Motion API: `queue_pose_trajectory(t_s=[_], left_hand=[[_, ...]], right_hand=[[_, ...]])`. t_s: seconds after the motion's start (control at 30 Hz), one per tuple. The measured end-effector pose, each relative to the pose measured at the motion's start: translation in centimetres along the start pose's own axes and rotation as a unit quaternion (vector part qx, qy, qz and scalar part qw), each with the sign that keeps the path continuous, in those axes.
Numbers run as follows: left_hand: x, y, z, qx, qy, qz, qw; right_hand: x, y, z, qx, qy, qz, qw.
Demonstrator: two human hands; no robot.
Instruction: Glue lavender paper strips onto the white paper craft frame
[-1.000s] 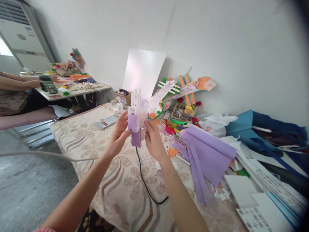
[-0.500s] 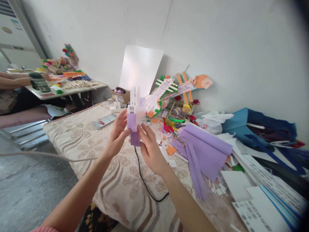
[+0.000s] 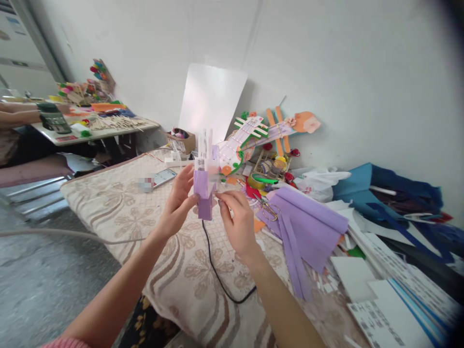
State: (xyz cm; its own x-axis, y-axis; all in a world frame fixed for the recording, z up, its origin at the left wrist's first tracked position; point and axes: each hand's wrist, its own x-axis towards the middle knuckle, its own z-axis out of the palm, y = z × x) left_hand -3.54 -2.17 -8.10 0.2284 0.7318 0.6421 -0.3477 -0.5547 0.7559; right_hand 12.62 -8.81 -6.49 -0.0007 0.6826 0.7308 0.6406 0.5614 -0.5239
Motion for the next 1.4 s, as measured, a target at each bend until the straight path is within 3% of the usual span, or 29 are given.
queue_pose_trajectory(t_s=[0.23,0.47,0.73,1.0,1.2,1.4], left_hand=[[0.0,-0.1,0.1,-0.001,-0.005,-0.006,1.0],[-0.1,0.0,0.3,0.005,-0.006,-0.004,1.0],[-0.2,0.2,0.5,0.003,-0.013,-0.016,1.0],[-0.3,0.3,0.6,0.003,-0.014,-0.009,1.0],[-0.4,0.4,0.3,0.0,-0.003,-0.015,1.0],[-0.4,0.4,0.3,0.005,-0.003,-0.021,1.0]], right_hand=[[2.1,-0.4,0.5,0.0,0.017,-0.006,1.0],[2.4,-0.8,0.0,-0.107,-0.031,-0.068,0.991],[3.1,0.6,0.4,0.012,0.023,0.008,1.0],[4.2,0.1,0.5,-0.076,-0.021,-0.059,0.995],[4.2,2.2,0.9,-0.014,0.032,-0.003,0.999],[4.8,2.5,1.5,-0.052,-0.022,-0.005,0.998]])
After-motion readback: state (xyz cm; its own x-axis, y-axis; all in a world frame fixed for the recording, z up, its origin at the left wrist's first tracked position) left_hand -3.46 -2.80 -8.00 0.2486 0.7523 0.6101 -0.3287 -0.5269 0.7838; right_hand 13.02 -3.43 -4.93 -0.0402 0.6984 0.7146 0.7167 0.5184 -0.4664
